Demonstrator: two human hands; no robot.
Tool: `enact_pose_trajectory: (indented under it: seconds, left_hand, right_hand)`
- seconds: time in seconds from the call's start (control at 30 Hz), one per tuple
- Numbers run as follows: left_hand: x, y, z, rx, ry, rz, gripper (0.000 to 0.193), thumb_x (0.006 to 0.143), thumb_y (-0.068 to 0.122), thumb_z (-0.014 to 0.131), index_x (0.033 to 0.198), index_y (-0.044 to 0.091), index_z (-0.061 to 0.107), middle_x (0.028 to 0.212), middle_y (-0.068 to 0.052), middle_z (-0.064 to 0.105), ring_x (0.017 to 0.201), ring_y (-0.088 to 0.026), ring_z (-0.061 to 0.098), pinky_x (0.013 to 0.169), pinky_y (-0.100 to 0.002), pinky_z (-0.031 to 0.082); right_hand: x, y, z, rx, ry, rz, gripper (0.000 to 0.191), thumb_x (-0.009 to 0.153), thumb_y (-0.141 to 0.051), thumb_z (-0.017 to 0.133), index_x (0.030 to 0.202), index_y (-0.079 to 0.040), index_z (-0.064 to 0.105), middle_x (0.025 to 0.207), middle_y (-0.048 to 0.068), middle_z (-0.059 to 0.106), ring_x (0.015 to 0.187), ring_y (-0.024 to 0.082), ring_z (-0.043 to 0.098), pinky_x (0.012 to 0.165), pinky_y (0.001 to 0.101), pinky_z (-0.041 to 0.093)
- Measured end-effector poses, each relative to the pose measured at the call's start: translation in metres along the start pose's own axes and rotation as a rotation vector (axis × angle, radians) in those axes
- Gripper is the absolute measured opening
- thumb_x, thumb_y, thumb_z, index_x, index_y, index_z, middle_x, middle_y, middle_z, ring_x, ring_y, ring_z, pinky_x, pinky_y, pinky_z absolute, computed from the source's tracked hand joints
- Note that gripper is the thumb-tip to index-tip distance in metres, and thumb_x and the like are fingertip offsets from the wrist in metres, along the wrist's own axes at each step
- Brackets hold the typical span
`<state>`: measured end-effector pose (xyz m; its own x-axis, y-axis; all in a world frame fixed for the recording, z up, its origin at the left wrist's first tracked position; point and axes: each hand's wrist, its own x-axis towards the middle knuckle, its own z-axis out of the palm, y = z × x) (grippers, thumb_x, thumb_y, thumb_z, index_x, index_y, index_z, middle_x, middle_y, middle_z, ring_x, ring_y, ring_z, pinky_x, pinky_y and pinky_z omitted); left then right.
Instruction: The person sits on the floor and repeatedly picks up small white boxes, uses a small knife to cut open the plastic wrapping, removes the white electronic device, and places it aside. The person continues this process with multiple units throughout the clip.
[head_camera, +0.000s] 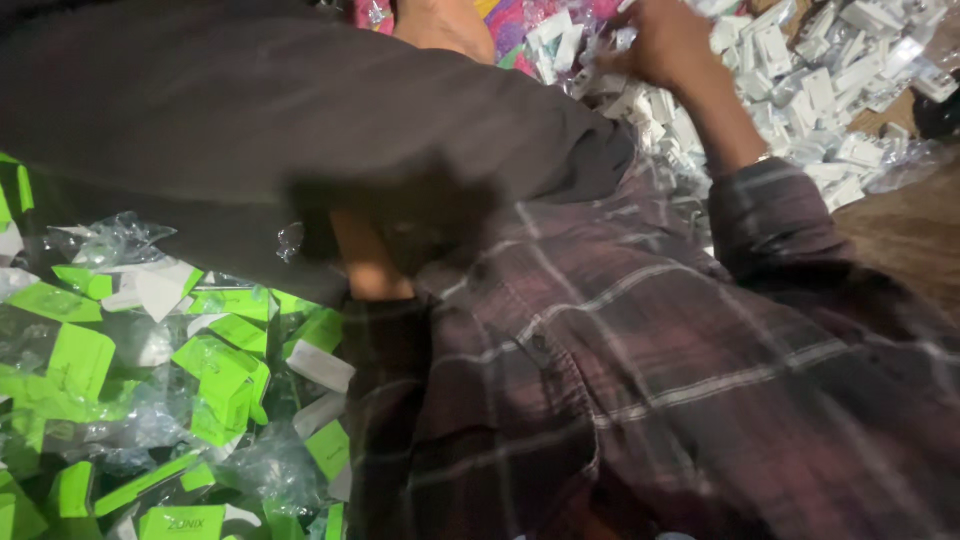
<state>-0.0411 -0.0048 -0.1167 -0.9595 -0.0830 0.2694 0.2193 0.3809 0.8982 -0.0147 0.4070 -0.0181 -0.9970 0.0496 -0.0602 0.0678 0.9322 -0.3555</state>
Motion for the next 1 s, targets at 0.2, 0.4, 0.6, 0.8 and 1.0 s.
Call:
enact_pose_trajectory:
  seconds: [0.2,0.4,0.6,0.8,1.0]
  left_hand:
    - [0.002,0.010,0.009,-0.015,0.032,-0.001,0.037,0.100,0.027,0.066,0.127,0.004,0.054,0.122,-0.014,0.065,0.100,-0.025,0.068,0.083,-0.035,0.055]
    - [0.005,0.011,0.019,-0.037,0.083,-0.005,0.039,0.102,0.027,0.066,0.130,0.004,0.051,0.123,-0.015,0.064,0.101,-0.025,0.067,0.084,-0.035,0.055]
    - [0.060,0.009,0.033,-0.136,0.151,-0.045,0.040,0.104,0.026,0.066,0.132,0.003,0.049,0.125,-0.016,0.063,0.102,-0.025,0.067,0.085,-0.035,0.055]
    - [0.084,0.103,-0.005,-0.231,0.641,-0.001,0.042,0.105,0.026,0.066,0.134,0.003,0.047,0.127,-0.016,0.062,0.104,-0.024,0.066,0.086,-0.035,0.055]
    - [0.033,0.254,-0.011,-0.342,-0.027,0.437,0.044,0.107,0.026,0.066,0.136,0.002,0.045,0.129,-0.017,0.061,0.105,-0.024,0.066,0.087,-0.035,0.055]
  right_hand:
    - [-0.024,0.005,0.024,-0.171,-0.292,0.154,0.061,0.071,-0.045,0.089,0.126,-0.027,0.071,0.109,0.022,0.066,0.094,0.044,0.067,0.079,0.0538,0.054]
    - [-0.015,0.049,0.032,-0.146,-0.458,0.188,0.049,0.077,-0.046,0.085,0.119,-0.024,0.074,0.110,0.014,0.075,0.101,0.037,0.070,0.082,0.0508,0.054]
    - [-0.002,0.048,0.000,-0.061,-0.254,0.159,0.042,0.081,-0.037,0.086,0.117,-0.018,0.077,0.100,0.011,0.076,0.092,0.033,0.072,0.074,0.0446,0.054]
    - [0.006,-0.056,-0.074,1.022,0.241,-0.006,0.035,0.109,-0.007,0.074,0.138,0.001,0.057,0.102,0.007,0.062,0.086,0.011,0.061,0.069,0.0207,0.048]
    - [0.000,-0.187,-0.154,1.235,0.220,-0.283,0.039,0.098,-0.013,0.065,0.133,-0.002,0.052,0.100,0.005,0.068,0.074,0.008,0.061,0.061,0.0189,0.048]
